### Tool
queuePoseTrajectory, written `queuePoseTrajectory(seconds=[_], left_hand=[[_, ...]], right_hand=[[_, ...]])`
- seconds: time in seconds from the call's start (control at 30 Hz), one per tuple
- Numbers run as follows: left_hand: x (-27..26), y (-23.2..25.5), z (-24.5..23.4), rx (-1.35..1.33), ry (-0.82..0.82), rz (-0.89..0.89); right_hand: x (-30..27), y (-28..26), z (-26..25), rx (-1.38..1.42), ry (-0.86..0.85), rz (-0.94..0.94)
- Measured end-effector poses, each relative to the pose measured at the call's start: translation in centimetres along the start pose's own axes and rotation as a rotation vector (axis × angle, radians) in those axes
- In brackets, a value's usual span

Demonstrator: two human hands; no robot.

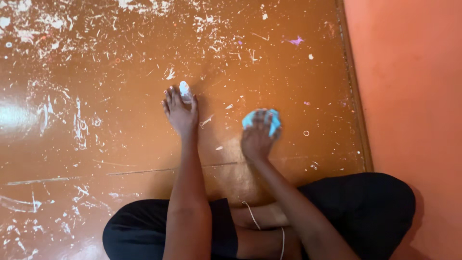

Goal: The person sits cross-legged on a bed and cleans a large orange surface using a blue cloth and a white bottle. They repeatedly apply liquid from the bottle and wipe the surface in circular and back-and-forth motions.

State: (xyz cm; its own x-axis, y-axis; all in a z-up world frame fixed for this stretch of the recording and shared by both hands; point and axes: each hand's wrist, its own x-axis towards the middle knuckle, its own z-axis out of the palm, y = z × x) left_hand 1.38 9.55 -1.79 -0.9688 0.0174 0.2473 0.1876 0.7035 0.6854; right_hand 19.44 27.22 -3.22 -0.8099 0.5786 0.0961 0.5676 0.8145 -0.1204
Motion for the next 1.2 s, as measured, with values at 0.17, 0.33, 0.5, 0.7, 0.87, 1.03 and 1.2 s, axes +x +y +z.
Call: queuePoseTrajectory(seconds=[0.17, 0.33, 0.5, 0.7, 0.87, 1.03, 1.2], left_hand=[[0.2, 0.9, -0.8, -0.030, -0.014, -0.026], [0.2, 0.4, 0.4, -0.013, -0.014, -0.012], [-1.6, 2.2, 4.6, 0.050, -0.136, 0.223], [-1.0, 8.2, 5.4, 0.091, -0.408, 0.186], [-0.9, 8.9, 5.8, 0.168, -0.342, 0.227], [-1.0, 8.9, 5.6, 0.143, -0.337, 0.230], [-1.1, 9.0, 5.6, 0.176, -0.359, 0.208]], right_hand=[[3.0, -2.2, -2.3, 0.092, 0.044, -0.185], [9.4, -2.8, -2.4, 0.094, 0.049, -0.314], [15.6, -3.0, -0.8, 0.120, 0.072, -0.421], [23.2, -3.8, 1.2, 0.165, 0.039, -0.437], [29.6, -3.1, 2.9, 0.166, 0.049, -0.388], [33.9, 2.0, 4.0, 0.190, 0.047, -0.297], [32.7, 10.8, 2.8, 0.153, 0.093, -0.166]])
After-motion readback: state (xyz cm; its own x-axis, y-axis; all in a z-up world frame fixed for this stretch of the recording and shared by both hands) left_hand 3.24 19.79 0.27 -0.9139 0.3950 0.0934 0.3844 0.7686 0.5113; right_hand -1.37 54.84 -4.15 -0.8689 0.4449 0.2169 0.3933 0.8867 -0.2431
